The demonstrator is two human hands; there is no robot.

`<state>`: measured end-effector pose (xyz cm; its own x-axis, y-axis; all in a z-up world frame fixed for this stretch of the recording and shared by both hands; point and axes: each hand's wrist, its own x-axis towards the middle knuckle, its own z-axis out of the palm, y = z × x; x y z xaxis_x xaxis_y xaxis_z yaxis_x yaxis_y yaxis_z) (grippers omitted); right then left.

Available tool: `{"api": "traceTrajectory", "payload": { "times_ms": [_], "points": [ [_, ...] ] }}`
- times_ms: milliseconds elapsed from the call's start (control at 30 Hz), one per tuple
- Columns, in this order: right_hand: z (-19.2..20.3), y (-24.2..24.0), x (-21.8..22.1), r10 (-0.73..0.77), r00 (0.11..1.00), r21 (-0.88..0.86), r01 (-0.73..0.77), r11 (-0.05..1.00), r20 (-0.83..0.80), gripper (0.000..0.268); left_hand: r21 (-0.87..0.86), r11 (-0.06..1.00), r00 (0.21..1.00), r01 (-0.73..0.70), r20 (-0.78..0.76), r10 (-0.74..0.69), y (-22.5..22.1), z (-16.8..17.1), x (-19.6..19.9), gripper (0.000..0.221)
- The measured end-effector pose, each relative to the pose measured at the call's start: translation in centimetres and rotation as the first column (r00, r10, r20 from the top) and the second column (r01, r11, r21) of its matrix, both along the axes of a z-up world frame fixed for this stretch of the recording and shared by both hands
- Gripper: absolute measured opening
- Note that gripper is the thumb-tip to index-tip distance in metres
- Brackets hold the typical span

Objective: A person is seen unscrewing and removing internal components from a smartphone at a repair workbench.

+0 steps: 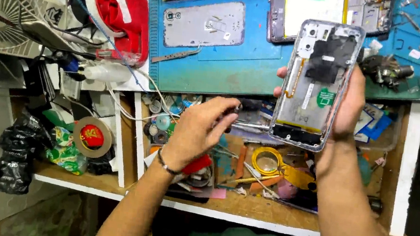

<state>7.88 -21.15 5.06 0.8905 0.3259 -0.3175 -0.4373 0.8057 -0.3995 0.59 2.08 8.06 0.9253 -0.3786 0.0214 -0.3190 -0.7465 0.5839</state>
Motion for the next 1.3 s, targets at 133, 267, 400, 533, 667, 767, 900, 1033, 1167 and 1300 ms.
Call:
{"api": "traceTrajectory", "payload": {
  "times_ms": [133, 267, 400, 533, 667, 767, 900, 1033, 1167, 1300],
  "points": [
    [0.4, 1.7, -0.7, 0.146, 0.986, -0.156, -0.158, 0.975, -0.085, 0.069, -0.233, 0.956, 0.981, -0.176, -0.123, 0.15, 0.5, 4.1, -0.5, 0.027],
    [-0.1, 3.0, -1.4, 0.16, 0.983, -0.025, -0.163, 0.986, -0.096, 0.063, -0.212, 0.964, 0.986, -0.163, -0.055, 0.154, 0.8, 4.5, -0.6, 0.027],
    [0.8, 4.0, -2.0, 0.163, 0.983, 0.004, -0.163, 0.987, -0.079, 0.064, -0.191, 0.968, 0.987, -0.162, -0.043, 0.157, 1.2, 4.1, -0.6, 0.027],
    [2.4, 5.1, -2.6, 0.069, 0.983, -0.17, -0.039, 0.985, 0.173, 0.039, -0.293, 0.933, 0.978, -0.208, -0.067, 0.197, 1.5, 4.1, -0.2, 0.02],
    [3.5, 5.5, -3.8, 0.047, 0.992, -0.18, -0.025, 0.983, 0.115, 0.037, -0.276, 0.937, 0.976, -0.216, -0.048, 0.211, 1.6, 4.2, -0.4, 0.019],
    [3.9, 5.5, -3.6, 0.044, 0.991, -0.178, -0.021, 0.984, 0.127, 0.036, -0.269, 0.937, 0.975, -0.221, -0.042, 0.218, 1.5, 4.5, -0.5, 0.018],
    [4.1, 5.4, -3.3, 0.04, 0.989, -0.177, -0.014, 0.984, 0.142, 0.034, -0.269, 0.937, 0.974, -0.225, -0.038, 0.223, 1.6, 4.5, -0.6, 0.018],
    [2.3, 4.5, -2.4, 0.038, 0.995, -0.142, -0.024, 0.99, 0.093, 0.037, -0.233, 0.943, 0.971, -0.238, -0.056, 0.231, 1.6, 4.9, -0.6, 0.021],
    [-1.3, 1.6, -0.7, 0.043, 0.999, -0.022, -0.043, 0.999, -0.001, 0.05, -0.195, 0.95, 0.969, -0.244, -0.081, 0.233, 1.9, 4.4, -0.8, 0.025],
    [-4.3, -0.8, -0.2, 0.078, 0.993, 0.08, -0.085, 0.993, 0.088, 0.064, 0.021, 0.98, 0.978, -0.199, -0.054, 0.2, 1.2, 2.0, -1.4, 0.026]
  ]
}}
